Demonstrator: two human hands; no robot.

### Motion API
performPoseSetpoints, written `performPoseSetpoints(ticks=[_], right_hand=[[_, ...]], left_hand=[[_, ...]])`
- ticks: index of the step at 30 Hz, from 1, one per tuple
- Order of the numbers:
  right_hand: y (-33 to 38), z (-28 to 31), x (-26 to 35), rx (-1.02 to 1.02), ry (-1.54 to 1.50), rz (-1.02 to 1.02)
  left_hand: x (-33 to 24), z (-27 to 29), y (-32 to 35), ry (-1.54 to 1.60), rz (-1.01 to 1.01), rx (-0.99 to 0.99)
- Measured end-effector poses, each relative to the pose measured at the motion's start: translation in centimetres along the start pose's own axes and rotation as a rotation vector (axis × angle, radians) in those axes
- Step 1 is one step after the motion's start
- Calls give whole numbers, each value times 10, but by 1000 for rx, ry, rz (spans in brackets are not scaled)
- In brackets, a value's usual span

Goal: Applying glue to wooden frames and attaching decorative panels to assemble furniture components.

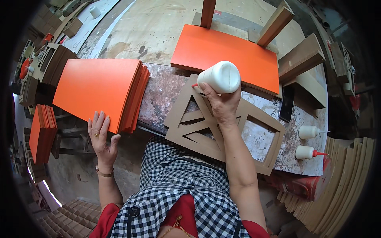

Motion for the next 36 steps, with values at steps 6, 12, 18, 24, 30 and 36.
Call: performPoseSetpoints(ticks=[6,12,18,24,30,36], right_hand=[[4,26,4,-34,58,14],[15,90,5,-172,-81,2],[33,163,12,-330,-70,56],[54,236,13,-457,40,74],[68,284,27,-600,3,132],[76,322,30,-679,49,177]], left_hand=[[0,-4,2,-23,-25,-32],[-6,-5,-1,-10,-35,-53],[-7,-7,2,-9,-47,-60],[-6,-9,4,-22,-84,-51],[-2,-10,8,-16,-96,-44],[-1,-11,10,-43,-97,-28]])
Point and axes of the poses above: each hand's wrist, its own y-axis away from the middle knuckle, its own z-axis out of the back of the hand, x = y × z, the point moved 4 cm from there along -y, towards the middle knuckle, and after that the axes turned 12 degrees about -z, right-handed, at the moved point
